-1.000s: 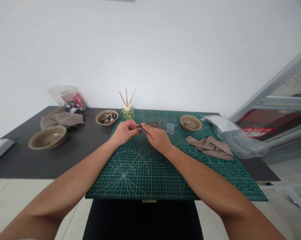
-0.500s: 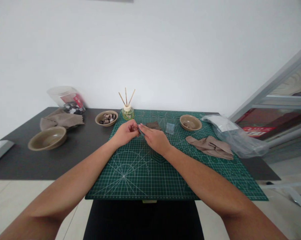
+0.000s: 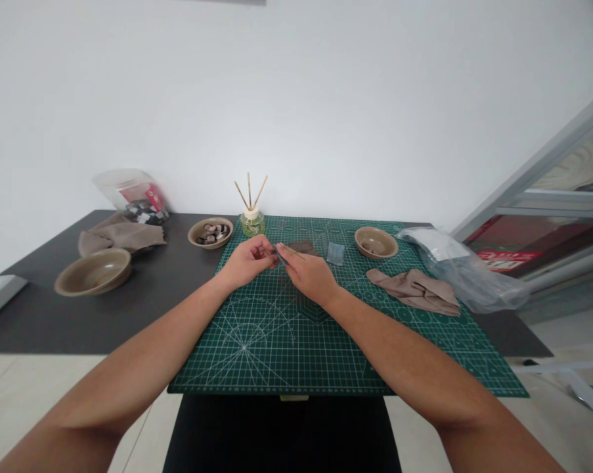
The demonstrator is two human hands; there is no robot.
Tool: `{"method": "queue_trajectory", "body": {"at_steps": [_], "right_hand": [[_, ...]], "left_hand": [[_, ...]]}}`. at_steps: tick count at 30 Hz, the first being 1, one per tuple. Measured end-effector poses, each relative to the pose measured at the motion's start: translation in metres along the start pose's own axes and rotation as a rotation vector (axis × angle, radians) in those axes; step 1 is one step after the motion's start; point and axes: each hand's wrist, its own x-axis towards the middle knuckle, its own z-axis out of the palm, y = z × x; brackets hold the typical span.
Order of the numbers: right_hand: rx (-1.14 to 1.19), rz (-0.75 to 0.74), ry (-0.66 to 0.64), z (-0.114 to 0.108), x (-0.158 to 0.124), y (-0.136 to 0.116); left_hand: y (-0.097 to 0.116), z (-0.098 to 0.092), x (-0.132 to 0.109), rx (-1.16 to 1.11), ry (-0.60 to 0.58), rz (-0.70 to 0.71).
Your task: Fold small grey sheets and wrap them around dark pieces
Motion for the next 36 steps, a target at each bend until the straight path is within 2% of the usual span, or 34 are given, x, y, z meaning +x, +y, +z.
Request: {"method": "queue_trajectory", "body": {"at_steps": [9, 17, 26, 36], "right_hand": [[0.011, -0.007, -0.022, -0.0007, 0.0001, -0.0024], [0.013, 0.031, -0.045, -0.0017, 0.0018, -0.0009], [-0.002, -0.004, -0.041, 0.0002, 0.0003, -0.0038], [0.016, 0.024, -0.028, -0.0007, 0.0001, 0.0005]], "left_hand": [[-0.0025, 0.0001, 0.0002, 0.121, 0.029, 0.034], [0.0024, 0.0, 0.0005, 0.044, 0.078, -0.024], [-0.0009, 0.0003, 0.001, 0.037, 0.03, -0.044], [0.0001, -0.0002, 0.0019, -0.095, 0.067, -0.046]]}}
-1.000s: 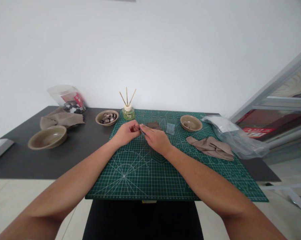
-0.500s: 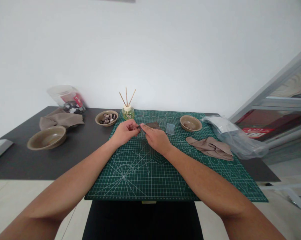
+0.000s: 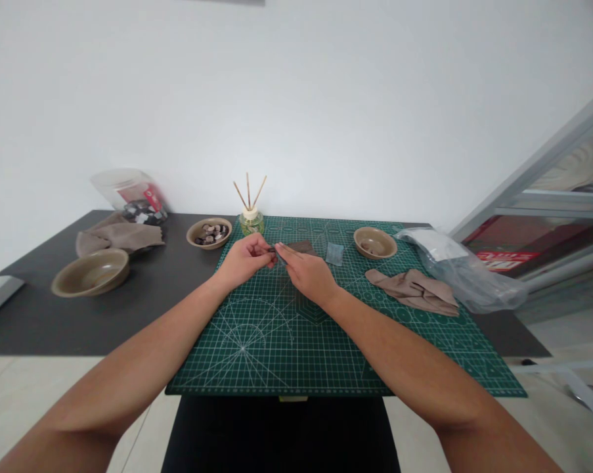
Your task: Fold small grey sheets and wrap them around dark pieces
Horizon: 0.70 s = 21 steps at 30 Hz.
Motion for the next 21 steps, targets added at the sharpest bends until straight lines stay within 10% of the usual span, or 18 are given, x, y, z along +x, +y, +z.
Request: {"method": "queue_trajectory", "body": {"at_steps": [21], "right_hand": [[-0.023, -0.004, -0.003, 0.0004, 0.0002, -0.0019]], "left_hand": [[0.0026, 0.0016, -0.0011, 0.046, 0.01, 0.024]]}}
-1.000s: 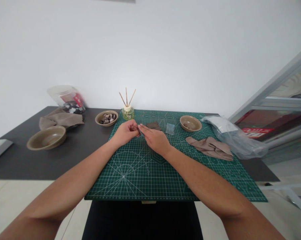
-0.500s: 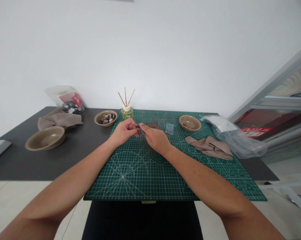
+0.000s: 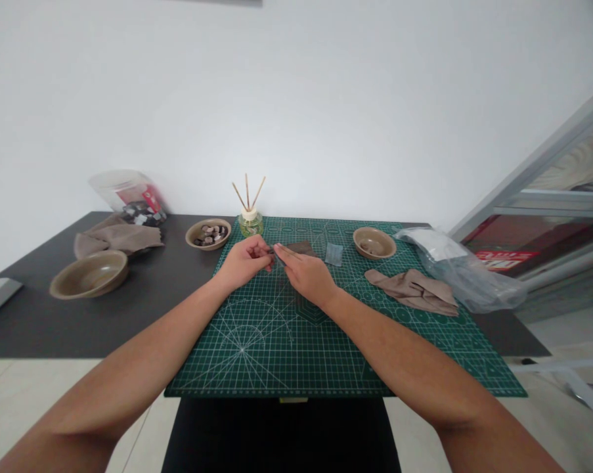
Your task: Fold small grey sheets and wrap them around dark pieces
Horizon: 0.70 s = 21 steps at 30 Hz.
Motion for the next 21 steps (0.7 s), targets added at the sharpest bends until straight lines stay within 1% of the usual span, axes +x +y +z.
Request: {"method": "queue_trajectory", "body": {"at_steps": [4, 7, 12, 18, 21], "right_hand": [[0.01, 0.009, -0.007, -0.0002, 0.0003, 0.0], [0.018, 0.001, -0.015, -0.0008, 0.0, -0.0014], [0.023, -0.03, -0.025, -0.0023, -0.0007, -0.0044], [0.014, -0.005, -0.016, -0.0027, -0.0001, -0.002], [0.009, -0.002, -0.005, -0.0015, -0.0001, -0.0016]], "left_hand": [[-0.0025, -0.0002, 0.0004, -0.032, -0.002, -0.029], [-0.0048, -0.0008, 0.0004, -0.017, -0.031, -0.046], [-0.0045, -0.0018, -0.0008, 0.053, -0.057, -0.015], [-0.0006, -0.0017, -0.0016, -0.05, -0.048, -0.029], [-0.0005, -0.0011, -0.0018, -0.06, -0.051, -0.023]]}}
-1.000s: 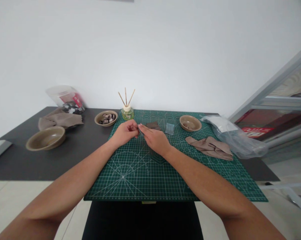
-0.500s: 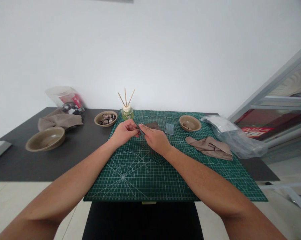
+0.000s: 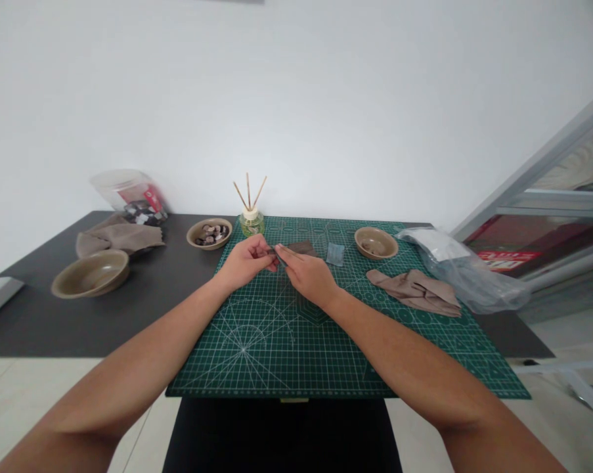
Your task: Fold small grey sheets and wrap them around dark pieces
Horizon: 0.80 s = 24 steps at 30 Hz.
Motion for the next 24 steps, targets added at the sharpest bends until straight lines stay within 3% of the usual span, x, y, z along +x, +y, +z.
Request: {"method": "queue_trajectory", "body": {"at_steps": [5, 11, 20, 24], "right_hand": [[-0.006, -0.025, 0.019, 0.001, 0.0, -0.002], [0.014, -0.014, 0.022, 0.001, -0.001, 0.001], [0.024, -0.021, 0.009, 0.004, 0.0, 0.0], [0.024, -0.022, -0.003, 0.003, 0.0, 0.0]], "left_hand": [[0.001, 0.001, -0.001, 0.013, -0.041, 0.004], [0.007, 0.002, -0.002, -0.04, -0.009, -0.031], [-0.006, -0.002, 0.002, -0.039, -0.052, -0.044], [-0.002, -0.003, 0.0, -0.046, -0.026, -0.049]]}}
